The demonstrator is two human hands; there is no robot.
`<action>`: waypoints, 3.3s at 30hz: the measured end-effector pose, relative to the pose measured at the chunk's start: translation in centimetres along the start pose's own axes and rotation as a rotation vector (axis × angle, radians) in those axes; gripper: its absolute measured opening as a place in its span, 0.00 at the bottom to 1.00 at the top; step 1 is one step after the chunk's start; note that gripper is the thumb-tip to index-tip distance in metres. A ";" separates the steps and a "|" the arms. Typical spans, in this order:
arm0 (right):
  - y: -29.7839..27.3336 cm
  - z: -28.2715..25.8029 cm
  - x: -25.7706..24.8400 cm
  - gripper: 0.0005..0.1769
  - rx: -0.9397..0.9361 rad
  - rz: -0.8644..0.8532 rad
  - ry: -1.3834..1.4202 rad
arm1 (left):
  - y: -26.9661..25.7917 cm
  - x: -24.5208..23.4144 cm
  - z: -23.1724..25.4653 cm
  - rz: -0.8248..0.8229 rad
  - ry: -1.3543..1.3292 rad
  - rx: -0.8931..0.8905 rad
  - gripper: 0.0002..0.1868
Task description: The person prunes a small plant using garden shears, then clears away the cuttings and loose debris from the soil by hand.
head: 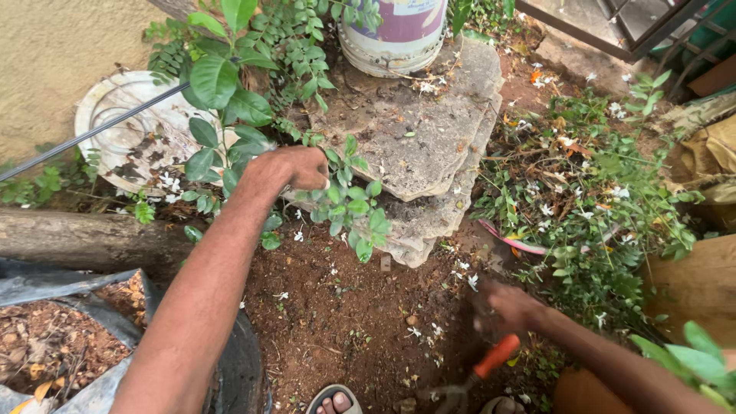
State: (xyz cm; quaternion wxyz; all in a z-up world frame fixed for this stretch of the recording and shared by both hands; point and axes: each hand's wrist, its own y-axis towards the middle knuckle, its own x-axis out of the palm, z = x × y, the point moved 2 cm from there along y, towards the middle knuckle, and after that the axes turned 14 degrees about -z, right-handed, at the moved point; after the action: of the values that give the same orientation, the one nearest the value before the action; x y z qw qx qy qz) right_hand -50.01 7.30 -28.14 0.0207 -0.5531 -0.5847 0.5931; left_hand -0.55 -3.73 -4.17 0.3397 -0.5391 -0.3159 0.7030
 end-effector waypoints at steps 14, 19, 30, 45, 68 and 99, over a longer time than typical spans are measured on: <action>10.5 0.4 -3.3 0.51 0.284 0.600 0.082 | -2.4 0.3 -0.9 0.031 -0.039 -0.058 0.19; 6.5 -1.9 -0.8 0.47 0.343 0.568 0.300 | -1.8 -0.2 0.2 0.025 -0.009 -0.015 0.14; 6.0 -12.6 -2.8 0.54 0.476 0.253 0.398 | 0.5 -0.3 2.2 0.006 0.085 0.021 0.10; 11.1 -11.4 1.3 0.53 0.343 0.473 0.136 | 0.4 -0.4 0.9 0.037 0.061 -0.006 0.12; 8.9 -21.3 -3.2 0.58 0.480 0.470 0.412 | 1.0 -0.5 2.4 0.031 -0.017 0.019 0.12; 4.5 -13.9 6.6 0.32 0.271 0.480 0.276 | 0.7 -0.8 5.9 0.059 0.033 0.093 0.15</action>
State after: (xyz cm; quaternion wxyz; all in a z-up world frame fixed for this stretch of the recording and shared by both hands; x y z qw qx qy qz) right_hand -40.30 19.61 -31.43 0.0328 -0.7428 -0.3448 0.5730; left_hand -6.20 -5.26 -3.00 0.3486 -0.5435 -0.2611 0.7176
